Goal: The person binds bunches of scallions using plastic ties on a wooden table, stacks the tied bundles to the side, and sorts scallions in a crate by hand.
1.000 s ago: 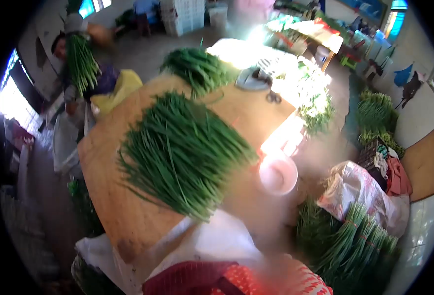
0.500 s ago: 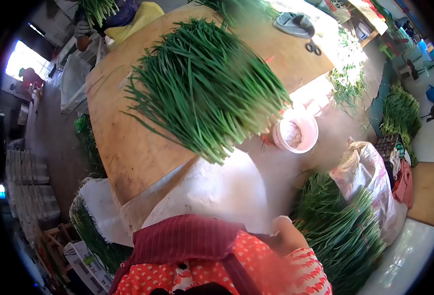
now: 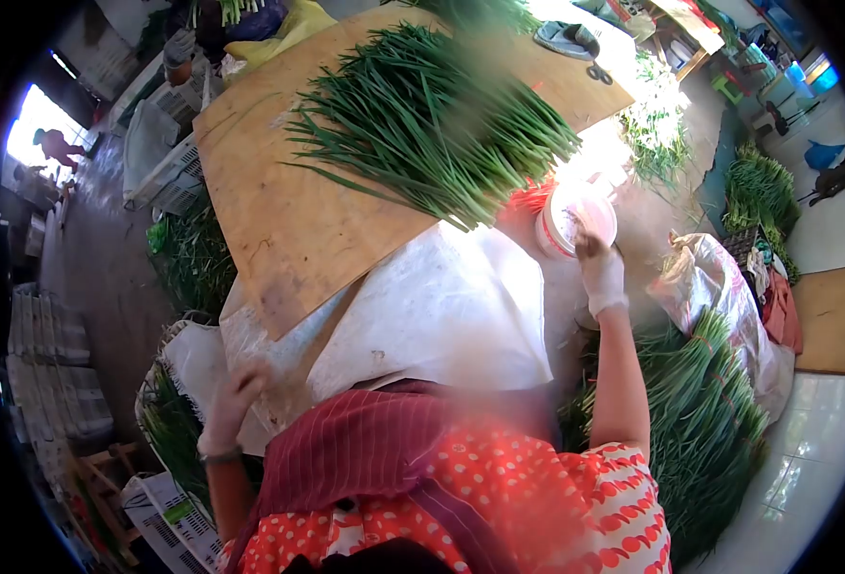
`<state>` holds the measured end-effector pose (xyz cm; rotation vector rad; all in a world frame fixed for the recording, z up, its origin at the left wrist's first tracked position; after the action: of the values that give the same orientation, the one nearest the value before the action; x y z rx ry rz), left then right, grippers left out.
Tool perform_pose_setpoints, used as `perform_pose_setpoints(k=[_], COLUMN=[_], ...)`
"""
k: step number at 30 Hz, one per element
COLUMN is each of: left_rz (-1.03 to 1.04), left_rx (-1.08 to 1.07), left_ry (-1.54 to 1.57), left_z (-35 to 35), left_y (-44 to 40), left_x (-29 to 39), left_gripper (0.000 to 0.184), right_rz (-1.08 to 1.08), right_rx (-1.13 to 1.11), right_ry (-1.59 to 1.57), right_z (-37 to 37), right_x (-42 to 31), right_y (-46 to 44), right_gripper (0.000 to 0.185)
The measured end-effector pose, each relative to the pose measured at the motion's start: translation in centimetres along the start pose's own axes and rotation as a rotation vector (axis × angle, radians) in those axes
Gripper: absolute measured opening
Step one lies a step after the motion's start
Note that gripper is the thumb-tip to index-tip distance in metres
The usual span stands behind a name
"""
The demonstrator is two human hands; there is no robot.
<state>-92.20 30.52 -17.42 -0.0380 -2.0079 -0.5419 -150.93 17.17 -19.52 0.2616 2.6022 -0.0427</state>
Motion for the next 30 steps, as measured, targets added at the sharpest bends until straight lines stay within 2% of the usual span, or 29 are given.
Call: perform_pose_setpoints(k=[2, 3, 4, 5, 6, 7, 8, 10, 14, 18, 20, 24, 26, 28, 30], left_rz=[-0.023, 0.053, 0.133, 0.214, 0.293, 0.292, 0.290, 0.313, 0.303, 0.273, 0.272, 0.293, 0.336, 0.294, 0.250], left_rx=[0.008, -0.043, -0.090, -0.157, -0.222, -0.249, -0.279, -0.284, -0.366, -0.393, -0.385, -0.369, -0.380, -0.380, -0.393], left_ry=[0.170, 0.332, 0.492, 0.465, 0.438, 0.379, 0.318, 0.333, 0.344, 0.397, 0.446, 0.431, 0.641, 0.724, 0.799], left_z=[2.4, 4.8, 6.9, 8.6, 9.9, 10.9, 11.7, 12.4, 13.1, 12.9, 12.4, 11.7, 12.2, 12.8, 13.6], left_y=[-4.1, -6.4, -8.9, -11.0, -12.7, -14.1, -15.2, -17.5, -19.4, -19.7, -20.0, -21.6, -22.6, -23.6, -24.4], left_x=[4.8, 6.2, 7.1, 8.4, 10.0, 11.7, 13.0, 13.9, 14.0, 13.3, 13.8, 15.7, 16.5, 16.9, 16.9], left_gripper=[0.029, 0.033, 0.037, 0.042, 0.047, 0.048, 0.050, 0.050, 0.050, 0.049, 0.048, 0.050, 0.053, 0.054, 0.056], right_rz=[-0.143, -0.250, -0.371, -0.402, -0.422, -0.444, -0.415, -0.365, -0.366, -0.285, -0.243, -0.309, -0.041, 0.139, -0.225], right_rx=[0.072, 0.082, 0.135, 0.134, 0.132, 0.037, -0.050, -0.126, -0.118, -0.104, -0.234, -0.182, -0.359, -0.412, -0.366], right_ry=[-0.141, -0.204, -0.106, 0.139, 0.229, 0.316, 0.432, 0.654, 0.717, 0.651, 0.373, 0.245, -1.004, -1.618, -0.630], right_z=[-1.9, -2.2, -2.4, -2.8, -2.7, -1.2, 0.4, 2.8, 4.7, 4.5, 2.8, 1.7, 3.3, 4.7, 2.1], right_x=[-5.5, -7.8, -11.6, -15.9, -19.5, -21.1, -22.4, -23.3, -22.7, -21.1, -21.3, -20.3, -18.0, -17.3, -18.3], right_y=[-1.4, -2.1, -1.9, -1.4, -0.9, -1.0, -1.1, -1.8, -3.9, -6.3, -7.1, -9.4, -10.7, -10.4, -10.1], right_gripper=[0.028, 0.032, 0.044, 0.067, 0.091, 0.107, 0.116, 0.120, 0.108, 0.084, 0.092, 0.086, 0.075, 0.070, 0.053])
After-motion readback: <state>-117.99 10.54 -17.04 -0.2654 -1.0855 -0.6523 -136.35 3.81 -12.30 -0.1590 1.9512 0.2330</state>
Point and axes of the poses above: each hand's wrist, its own y-axis away from the middle knuckle, its own z-axis out of the palm, x = y × z, the point moved 8 cm from there along -y, towards the middle knuckle, and after that the axes turned 13 degrees about -x, right-handed, at the moved point
